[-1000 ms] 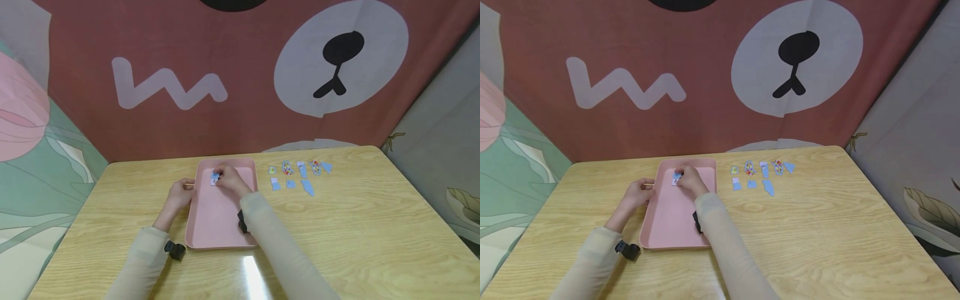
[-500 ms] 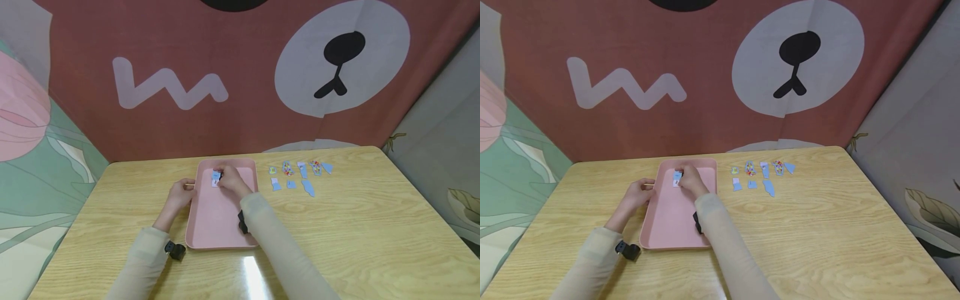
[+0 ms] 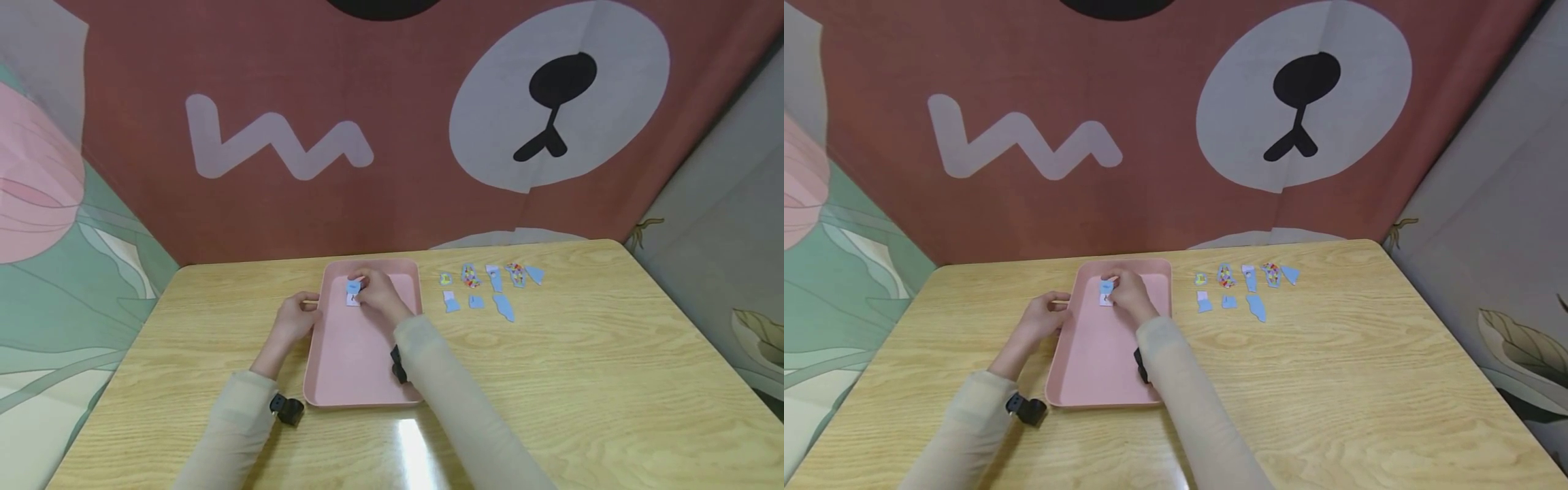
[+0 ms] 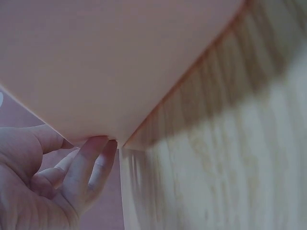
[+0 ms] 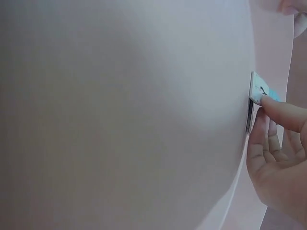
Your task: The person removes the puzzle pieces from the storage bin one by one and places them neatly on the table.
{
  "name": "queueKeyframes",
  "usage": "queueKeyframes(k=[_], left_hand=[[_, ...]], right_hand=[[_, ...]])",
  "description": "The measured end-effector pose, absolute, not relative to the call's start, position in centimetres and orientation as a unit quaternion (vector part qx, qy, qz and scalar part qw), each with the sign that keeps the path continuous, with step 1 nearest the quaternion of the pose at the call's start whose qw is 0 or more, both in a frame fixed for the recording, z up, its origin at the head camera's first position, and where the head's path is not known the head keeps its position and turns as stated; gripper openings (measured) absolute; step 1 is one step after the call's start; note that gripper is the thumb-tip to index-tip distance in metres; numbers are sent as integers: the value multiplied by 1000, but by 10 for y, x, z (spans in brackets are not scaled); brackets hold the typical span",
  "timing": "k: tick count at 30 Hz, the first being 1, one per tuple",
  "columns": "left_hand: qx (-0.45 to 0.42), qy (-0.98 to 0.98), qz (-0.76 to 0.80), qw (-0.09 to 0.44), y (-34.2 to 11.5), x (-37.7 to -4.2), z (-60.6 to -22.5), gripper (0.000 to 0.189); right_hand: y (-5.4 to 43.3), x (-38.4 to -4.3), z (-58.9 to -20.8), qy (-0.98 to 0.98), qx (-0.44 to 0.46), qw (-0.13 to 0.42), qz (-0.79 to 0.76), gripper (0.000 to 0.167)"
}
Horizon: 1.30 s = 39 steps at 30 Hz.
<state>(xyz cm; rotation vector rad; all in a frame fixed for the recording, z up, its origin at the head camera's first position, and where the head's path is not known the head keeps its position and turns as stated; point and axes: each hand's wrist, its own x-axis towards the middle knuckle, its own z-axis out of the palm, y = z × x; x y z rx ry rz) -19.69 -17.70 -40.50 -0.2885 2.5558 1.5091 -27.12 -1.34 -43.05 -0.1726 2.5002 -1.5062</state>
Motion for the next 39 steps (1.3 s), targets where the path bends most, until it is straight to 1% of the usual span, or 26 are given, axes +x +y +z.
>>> queueKeyframes(k=[7,11,16,23,28,33,39], left_hand=[[-100,853,505,84,-177,-197,-406,41],[-99,852,507,81,-177,-197,-406,41],[-97,854,505,79,-177,-198,-406,42],[-97,852,507,83,-177,-196,-405,42],[-95,854,505,81,-177,-196,-405,42],[-97,854,504,82,-180,-197,-406,43],[-100,852,508,82,-182,-198,-407,43]], right_hand=[[-11,-269,-428,793,-11,127,-595,35],[-7,-269,-422,757,13,143,-638,36],[-3,-269,-411,731,27,145,-666,34],[6,-267,-396,734,32,162,-659,35],[16,-270,-391,754,27,154,-638,36],[27,-274,-386,744,30,146,-652,34],[38,-275,-377,727,34,154,-669,35]])
